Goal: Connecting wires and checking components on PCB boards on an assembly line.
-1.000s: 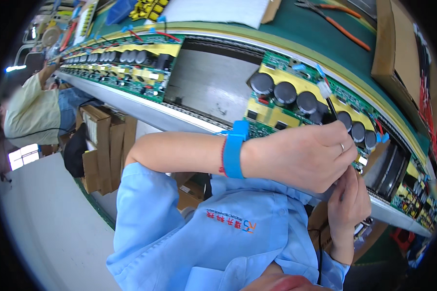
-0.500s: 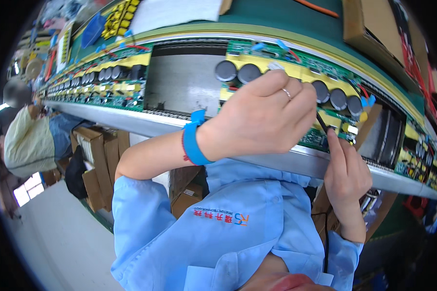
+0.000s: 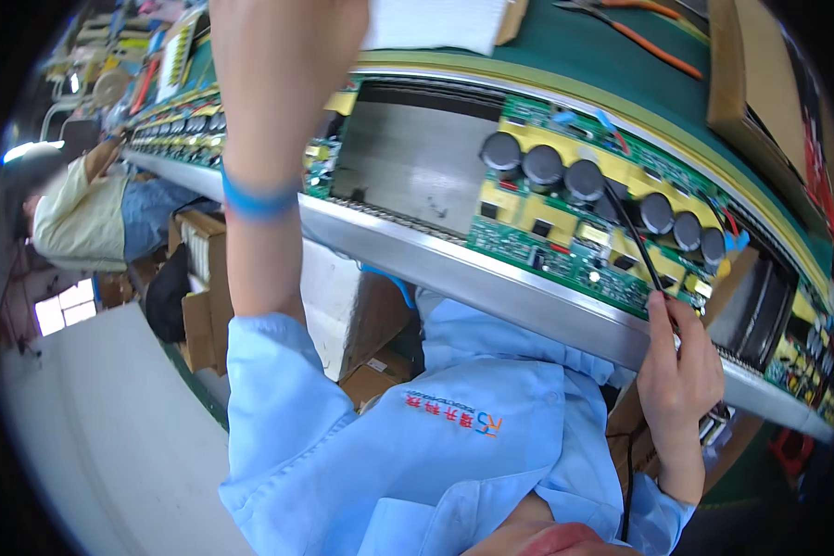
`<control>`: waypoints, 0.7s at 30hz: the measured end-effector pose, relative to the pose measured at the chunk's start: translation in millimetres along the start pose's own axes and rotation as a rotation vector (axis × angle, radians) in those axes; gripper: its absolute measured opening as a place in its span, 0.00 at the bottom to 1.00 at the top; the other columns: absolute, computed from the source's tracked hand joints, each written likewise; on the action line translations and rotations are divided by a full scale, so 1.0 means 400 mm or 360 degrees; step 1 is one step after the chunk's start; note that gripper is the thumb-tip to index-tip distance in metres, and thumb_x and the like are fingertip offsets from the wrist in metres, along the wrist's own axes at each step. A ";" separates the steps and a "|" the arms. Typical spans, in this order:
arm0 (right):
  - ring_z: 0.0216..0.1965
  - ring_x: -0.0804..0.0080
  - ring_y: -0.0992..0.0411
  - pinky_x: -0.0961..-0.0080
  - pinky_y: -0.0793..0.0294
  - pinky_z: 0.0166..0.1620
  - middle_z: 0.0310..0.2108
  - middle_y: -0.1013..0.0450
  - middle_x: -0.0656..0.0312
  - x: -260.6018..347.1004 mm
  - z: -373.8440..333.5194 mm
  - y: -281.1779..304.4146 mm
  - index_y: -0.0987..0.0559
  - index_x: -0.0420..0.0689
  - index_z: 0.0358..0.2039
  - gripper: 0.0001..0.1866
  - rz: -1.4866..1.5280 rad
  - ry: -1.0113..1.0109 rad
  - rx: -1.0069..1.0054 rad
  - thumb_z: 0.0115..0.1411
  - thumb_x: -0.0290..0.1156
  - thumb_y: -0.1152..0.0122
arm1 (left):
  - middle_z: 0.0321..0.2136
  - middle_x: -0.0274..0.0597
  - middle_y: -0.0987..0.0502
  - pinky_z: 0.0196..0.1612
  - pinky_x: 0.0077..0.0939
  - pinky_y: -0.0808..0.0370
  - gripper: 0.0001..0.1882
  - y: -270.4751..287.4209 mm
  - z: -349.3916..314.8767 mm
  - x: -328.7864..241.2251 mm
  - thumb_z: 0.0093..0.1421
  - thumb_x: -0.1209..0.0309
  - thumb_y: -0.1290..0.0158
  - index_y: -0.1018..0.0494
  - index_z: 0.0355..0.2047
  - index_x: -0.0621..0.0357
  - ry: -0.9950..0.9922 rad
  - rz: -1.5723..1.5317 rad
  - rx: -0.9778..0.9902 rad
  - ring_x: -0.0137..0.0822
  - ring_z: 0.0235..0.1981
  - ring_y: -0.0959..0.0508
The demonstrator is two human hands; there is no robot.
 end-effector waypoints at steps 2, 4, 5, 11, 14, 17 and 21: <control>0.27 0.69 0.27 0.77 0.29 0.27 0.39 0.24 0.55 0.005 -0.003 0.000 0.19 0.42 0.45 0.19 -0.0012 -0.0002 0.0004 0.51 0.18 0.41 | 0.29 0.54 0.20 0.39 0.39 0.24 0.09 -0.090 0.047 0.107 0.52 0.73 0.45 0.21 0.33 0.63 0.0566 -0.0109 0.0211 0.51 0.35 0.19; 0.28 0.68 0.26 0.77 0.29 0.27 0.40 0.25 0.54 0.006 -0.013 0.011 0.19 0.41 0.45 0.18 -0.0010 -0.0012 -0.0009 0.52 0.17 0.41 | 0.33 0.55 0.20 0.41 0.43 0.24 0.15 -0.232 0.013 0.292 0.49 0.74 0.46 0.21 0.39 0.58 0.0300 0.0126 0.0498 0.54 0.37 0.20; 0.29 0.67 0.26 0.76 0.28 0.28 0.41 0.25 0.54 0.007 -0.018 0.024 0.19 0.41 0.46 0.18 -0.0063 -0.0083 0.0015 0.53 0.16 0.41 | 0.36 0.55 0.20 0.45 0.45 0.26 0.20 -0.342 0.007 0.345 0.48 0.72 0.45 0.22 0.44 0.54 0.0342 0.0175 0.0801 0.54 0.41 0.21; 0.30 0.62 0.25 0.72 0.26 0.31 0.36 0.24 0.53 -0.001 -0.083 0.064 0.22 0.34 0.47 0.17 -0.0208 -0.0255 0.0065 0.55 0.17 0.40 | 0.43 0.52 0.21 0.51 0.40 0.28 0.23 -0.518 -0.079 0.427 0.51 0.69 0.41 0.24 0.50 0.53 0.0400 -0.0210 0.0849 0.50 0.46 0.22; 0.30 0.60 0.25 0.70 0.26 0.32 0.34 0.25 0.53 -0.017 -0.146 0.075 0.22 0.35 0.48 0.17 -0.0157 -0.0400 0.0184 0.56 0.19 0.39 | 0.38 0.49 0.19 0.47 0.44 0.29 0.15 -0.438 -0.045 0.337 0.52 0.74 0.41 0.21 0.42 0.54 0.0764 -0.0248 0.1003 0.49 0.41 0.22; 0.30 0.60 0.25 0.71 0.26 0.31 0.33 0.25 0.55 -0.022 -0.161 0.076 0.22 0.38 0.45 0.16 -0.0046 -0.0551 0.0214 0.56 0.27 0.35 | 0.24 0.46 0.20 0.38 0.51 0.34 0.15 -0.416 -0.013 0.384 0.54 0.58 0.46 0.21 0.21 0.56 0.0044 -0.0127 0.0252 0.49 0.27 0.23; 0.30 0.60 0.25 0.71 0.26 0.31 0.34 0.26 0.57 -0.032 -0.182 0.051 0.22 0.41 0.41 0.13 0.0004 -0.0711 0.0274 0.56 0.30 0.34 | 0.19 0.44 0.24 0.23 0.30 0.35 0.15 -0.288 0.041 0.272 0.53 0.62 0.41 0.22 0.26 0.66 0.0583 -0.1159 0.0138 0.32 0.19 0.28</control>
Point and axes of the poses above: each hand's wrist, its own z-axis towards the middle knuckle, its own y-axis out of the back of the hand, x = y × z, the point moved 6 cm from there along z, towards the middle knuckle
